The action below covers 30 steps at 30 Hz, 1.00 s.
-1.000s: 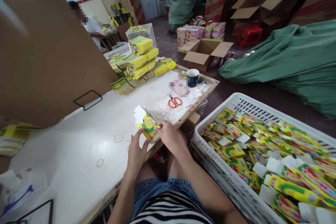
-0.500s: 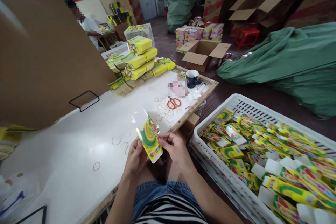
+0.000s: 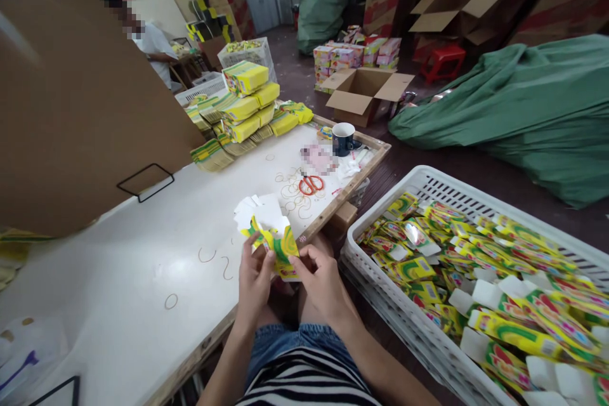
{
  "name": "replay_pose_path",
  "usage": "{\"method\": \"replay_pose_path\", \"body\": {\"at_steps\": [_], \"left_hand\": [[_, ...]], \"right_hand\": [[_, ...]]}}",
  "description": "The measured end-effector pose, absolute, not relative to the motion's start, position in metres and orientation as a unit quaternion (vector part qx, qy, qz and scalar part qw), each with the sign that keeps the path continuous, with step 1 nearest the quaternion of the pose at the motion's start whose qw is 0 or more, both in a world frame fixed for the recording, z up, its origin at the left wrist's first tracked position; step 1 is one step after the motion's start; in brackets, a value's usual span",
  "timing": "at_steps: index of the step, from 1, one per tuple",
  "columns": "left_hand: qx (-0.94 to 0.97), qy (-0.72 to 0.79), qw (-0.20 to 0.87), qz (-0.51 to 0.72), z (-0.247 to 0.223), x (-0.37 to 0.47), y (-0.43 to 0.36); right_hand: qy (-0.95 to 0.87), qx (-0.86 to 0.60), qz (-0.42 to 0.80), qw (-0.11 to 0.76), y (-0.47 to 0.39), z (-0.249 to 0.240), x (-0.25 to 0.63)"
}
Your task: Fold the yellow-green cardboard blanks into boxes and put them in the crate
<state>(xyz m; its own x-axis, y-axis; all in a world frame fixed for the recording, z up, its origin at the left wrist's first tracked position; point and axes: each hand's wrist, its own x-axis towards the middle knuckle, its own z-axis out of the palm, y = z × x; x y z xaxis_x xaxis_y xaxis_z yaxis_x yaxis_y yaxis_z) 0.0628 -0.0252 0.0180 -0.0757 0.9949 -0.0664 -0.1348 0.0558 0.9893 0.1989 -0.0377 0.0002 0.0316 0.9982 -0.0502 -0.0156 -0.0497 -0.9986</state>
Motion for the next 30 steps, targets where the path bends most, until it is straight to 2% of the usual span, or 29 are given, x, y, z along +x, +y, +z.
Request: {"method": "replay_pose_path", "body": {"at_steps": [3,9,13,18,23,26,30], "left_hand": [[0.456,0.496,0.527,0.519,0.026,0.064,-0.03],[0.488,0.418,0.619,0.452,0.044,0.058,-0.035],[0.472,0.38,0.672,0.425,0.055,0.054,-0.038],[0.458,0.341,0.716,0.402,0.055,0.055,-0.04],[0.442,0.345,0.722,0.406,0.049,0.059,-0.04],[0.462,0.357,0.713,0.388,0.048,0.06,-0.04],[0.522,0.409,0.647,0.376,0.044,0.062,-0.038]], "right_hand": [[-0.518,-0.528,0.459,0.491,-0.039,0.004,0.206],[-0.552,-0.426,0.501,0.513,-0.029,0.021,0.226],[-0.575,-0.372,0.552,0.476,-0.021,0.029,0.24],[-0.62,-0.378,0.543,0.42,-0.019,0.036,0.251],[-0.635,-0.393,0.481,0.46,-0.02,0.033,0.249],[-0.588,-0.401,0.497,0.497,-0.02,0.028,0.249],[-0.56,-0.43,0.48,0.52,-0.019,0.031,0.259]]}}
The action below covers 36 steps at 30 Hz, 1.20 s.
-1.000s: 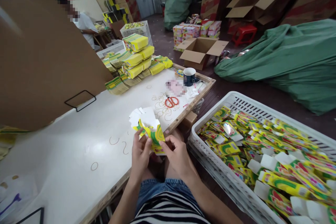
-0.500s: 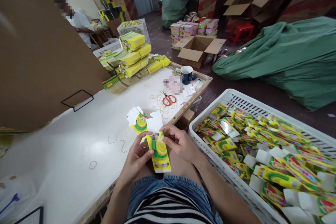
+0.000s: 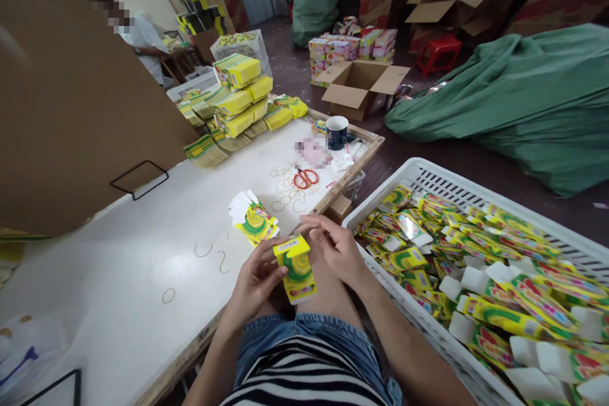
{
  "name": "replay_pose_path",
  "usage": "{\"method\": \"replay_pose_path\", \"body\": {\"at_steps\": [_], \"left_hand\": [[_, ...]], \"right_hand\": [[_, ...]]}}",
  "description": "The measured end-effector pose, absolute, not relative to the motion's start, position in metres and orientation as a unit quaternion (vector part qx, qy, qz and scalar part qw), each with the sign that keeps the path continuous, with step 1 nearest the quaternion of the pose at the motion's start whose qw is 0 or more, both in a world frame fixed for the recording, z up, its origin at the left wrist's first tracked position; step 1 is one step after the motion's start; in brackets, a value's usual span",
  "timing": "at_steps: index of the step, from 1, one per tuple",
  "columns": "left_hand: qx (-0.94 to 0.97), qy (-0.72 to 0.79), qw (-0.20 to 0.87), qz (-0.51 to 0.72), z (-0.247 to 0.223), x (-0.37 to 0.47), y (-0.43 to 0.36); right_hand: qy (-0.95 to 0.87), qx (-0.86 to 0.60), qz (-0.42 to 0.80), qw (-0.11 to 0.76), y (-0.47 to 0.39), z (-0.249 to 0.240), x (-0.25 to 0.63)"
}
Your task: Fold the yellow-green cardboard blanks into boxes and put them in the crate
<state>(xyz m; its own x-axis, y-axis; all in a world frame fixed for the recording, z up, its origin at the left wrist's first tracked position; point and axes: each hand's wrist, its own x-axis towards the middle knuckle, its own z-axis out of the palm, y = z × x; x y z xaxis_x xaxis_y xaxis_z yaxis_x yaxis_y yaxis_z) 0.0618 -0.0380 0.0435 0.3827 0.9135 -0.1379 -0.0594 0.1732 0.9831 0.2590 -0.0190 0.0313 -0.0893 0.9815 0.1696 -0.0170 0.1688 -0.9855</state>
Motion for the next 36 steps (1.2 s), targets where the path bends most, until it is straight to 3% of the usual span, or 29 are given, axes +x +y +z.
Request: {"method": "replay_pose_path", "body": {"at_steps": [5,12,21,30,33,36], "left_hand": [[0.552,0.449,0.594,0.375,0.037,0.067,-0.036],[0.506,0.409,0.653,0.387,0.041,0.073,-0.037],[0.487,0.427,0.641,0.413,0.035,0.076,-0.035],[0.485,0.405,0.662,0.403,0.043,0.085,-0.032],[0.539,0.435,0.579,0.43,0.037,0.084,-0.032],[0.595,0.539,0.37,0.468,0.031,0.067,-0.03]], "right_hand": [[-0.612,-0.441,0.526,0.392,-0.016,0.048,0.265],[-0.692,-0.54,0.383,0.288,-0.013,0.054,0.255],[-0.694,-0.56,0.337,0.301,-0.01,0.038,0.246],[-0.613,-0.465,0.465,0.438,-0.019,0.034,0.265],[-0.639,-0.515,0.384,0.423,-0.027,0.039,0.287],[-0.661,-0.621,0.169,0.385,-0.026,0.04,0.318]]}}
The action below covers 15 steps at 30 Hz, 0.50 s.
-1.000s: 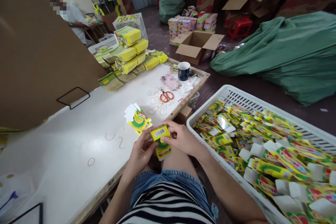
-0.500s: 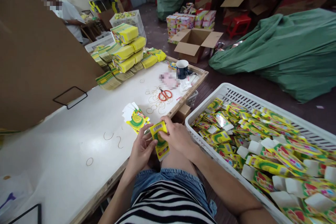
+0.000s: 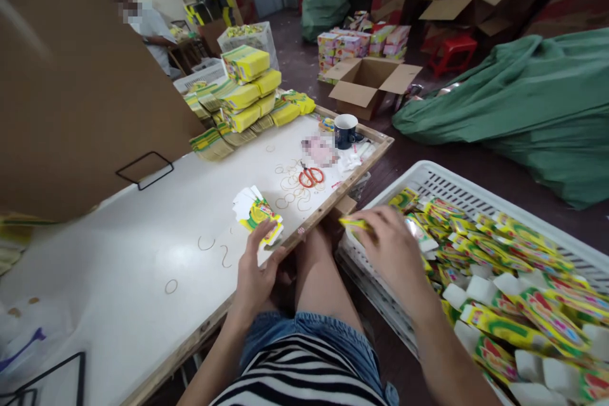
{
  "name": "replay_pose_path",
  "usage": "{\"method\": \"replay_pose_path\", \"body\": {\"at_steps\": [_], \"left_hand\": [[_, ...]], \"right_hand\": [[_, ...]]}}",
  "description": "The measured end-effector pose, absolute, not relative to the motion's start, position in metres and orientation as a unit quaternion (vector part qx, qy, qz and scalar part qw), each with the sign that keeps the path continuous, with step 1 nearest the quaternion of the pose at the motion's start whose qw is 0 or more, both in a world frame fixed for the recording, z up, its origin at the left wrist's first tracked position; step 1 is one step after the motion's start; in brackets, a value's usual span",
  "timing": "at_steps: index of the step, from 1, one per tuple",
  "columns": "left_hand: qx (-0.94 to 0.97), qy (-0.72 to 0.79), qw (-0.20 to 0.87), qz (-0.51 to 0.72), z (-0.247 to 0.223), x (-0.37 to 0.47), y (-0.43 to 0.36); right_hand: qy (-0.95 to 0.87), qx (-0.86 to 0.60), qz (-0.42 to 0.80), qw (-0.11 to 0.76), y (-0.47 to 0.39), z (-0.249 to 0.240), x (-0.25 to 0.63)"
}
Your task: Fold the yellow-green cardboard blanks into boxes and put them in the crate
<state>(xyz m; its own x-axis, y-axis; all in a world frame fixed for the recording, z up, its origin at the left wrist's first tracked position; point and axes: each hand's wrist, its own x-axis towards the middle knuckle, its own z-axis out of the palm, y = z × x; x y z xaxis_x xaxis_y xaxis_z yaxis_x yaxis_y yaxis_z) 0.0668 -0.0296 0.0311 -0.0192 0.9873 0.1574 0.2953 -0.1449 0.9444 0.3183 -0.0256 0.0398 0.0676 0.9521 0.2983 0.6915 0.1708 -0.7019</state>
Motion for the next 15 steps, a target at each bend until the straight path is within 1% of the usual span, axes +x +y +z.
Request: {"method": "replay_pose_path", "body": {"at_steps": [1,2,4,6,7,11,15], "left_hand": [[0.601,0.568,0.307,0.472,0.029,0.059,-0.028],[0.603,0.587,0.264,0.471,0.026,0.052,-0.027],[0.607,0.603,0.229,0.463,0.019,0.041,-0.024],[0.612,0.609,0.238,0.446,0.012,0.036,-0.021],[0.612,0.611,0.247,0.437,0.009,0.034,-0.021],[0.605,0.616,0.269,0.426,0.002,0.03,-0.019],[0.591,0.614,0.294,0.434,0.0,0.023,-0.018]], "right_hand": [[-0.658,-0.639,0.126,0.378,-0.021,0.038,0.324],[-0.659,-0.642,0.116,0.374,-0.015,0.034,0.324],[-0.677,-0.609,0.179,0.372,0.001,0.023,0.306],[-0.682,-0.563,0.278,0.376,0.019,0.011,0.269],[-0.673,-0.554,0.303,0.385,0.028,0.005,0.249],[-0.641,-0.556,0.358,0.389,0.055,-0.01,0.186],[-0.619,-0.566,0.366,0.404,0.061,-0.018,0.176]]}}
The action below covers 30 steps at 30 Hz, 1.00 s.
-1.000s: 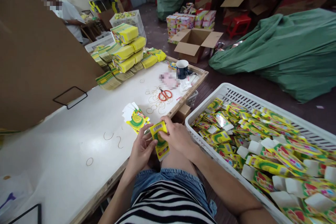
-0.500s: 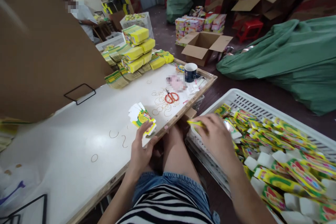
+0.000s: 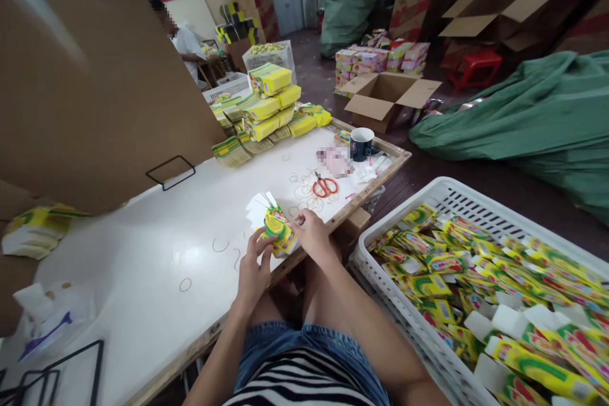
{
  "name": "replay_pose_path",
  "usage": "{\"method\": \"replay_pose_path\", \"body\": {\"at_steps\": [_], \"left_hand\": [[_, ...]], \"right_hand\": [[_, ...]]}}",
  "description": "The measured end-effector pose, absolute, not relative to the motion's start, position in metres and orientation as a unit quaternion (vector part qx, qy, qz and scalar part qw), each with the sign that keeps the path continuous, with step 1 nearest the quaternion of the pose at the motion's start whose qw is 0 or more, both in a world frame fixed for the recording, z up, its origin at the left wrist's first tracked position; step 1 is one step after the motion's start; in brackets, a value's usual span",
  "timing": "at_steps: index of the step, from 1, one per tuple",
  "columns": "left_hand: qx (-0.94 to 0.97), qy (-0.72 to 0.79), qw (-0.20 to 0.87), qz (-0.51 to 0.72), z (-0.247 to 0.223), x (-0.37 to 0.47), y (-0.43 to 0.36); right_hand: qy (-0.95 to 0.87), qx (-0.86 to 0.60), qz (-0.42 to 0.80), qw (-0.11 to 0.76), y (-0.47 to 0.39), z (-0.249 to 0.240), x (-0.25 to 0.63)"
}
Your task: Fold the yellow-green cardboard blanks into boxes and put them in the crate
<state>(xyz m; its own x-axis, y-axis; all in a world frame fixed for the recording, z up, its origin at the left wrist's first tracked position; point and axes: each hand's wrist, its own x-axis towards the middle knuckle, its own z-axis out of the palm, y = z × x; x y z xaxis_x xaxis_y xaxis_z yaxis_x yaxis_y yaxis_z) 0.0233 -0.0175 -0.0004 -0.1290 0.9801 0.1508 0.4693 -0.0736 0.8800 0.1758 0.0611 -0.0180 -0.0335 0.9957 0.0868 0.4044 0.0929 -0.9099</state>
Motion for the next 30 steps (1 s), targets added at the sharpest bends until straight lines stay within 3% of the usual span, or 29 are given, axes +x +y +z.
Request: {"method": "replay_pose_path", "body": {"at_steps": [8,14,18,23,30], "left_hand": [[0.581,0.594,0.317,0.458,-0.002,0.021,-0.013],[0.494,0.555,0.295,0.6,0.006,0.024,-0.012],[0.416,0.53,0.434,0.598,0.011,0.027,-0.007],[0.371,0.408,0.612,0.567,0.022,0.033,-0.006],[0.359,0.364,0.652,0.56,0.027,0.047,-0.011]], "right_hand": [[-0.54,-0.55,0.465,0.435,0.053,-0.029,0.182],[-0.398,-0.51,0.578,0.498,0.034,-0.022,0.189],[-0.26,-0.467,0.672,0.513,0.023,-0.009,0.183],[-0.25,-0.408,0.718,0.506,0.009,-0.002,0.176],[-0.339,-0.405,0.677,0.513,-0.013,0.005,0.188]]}}
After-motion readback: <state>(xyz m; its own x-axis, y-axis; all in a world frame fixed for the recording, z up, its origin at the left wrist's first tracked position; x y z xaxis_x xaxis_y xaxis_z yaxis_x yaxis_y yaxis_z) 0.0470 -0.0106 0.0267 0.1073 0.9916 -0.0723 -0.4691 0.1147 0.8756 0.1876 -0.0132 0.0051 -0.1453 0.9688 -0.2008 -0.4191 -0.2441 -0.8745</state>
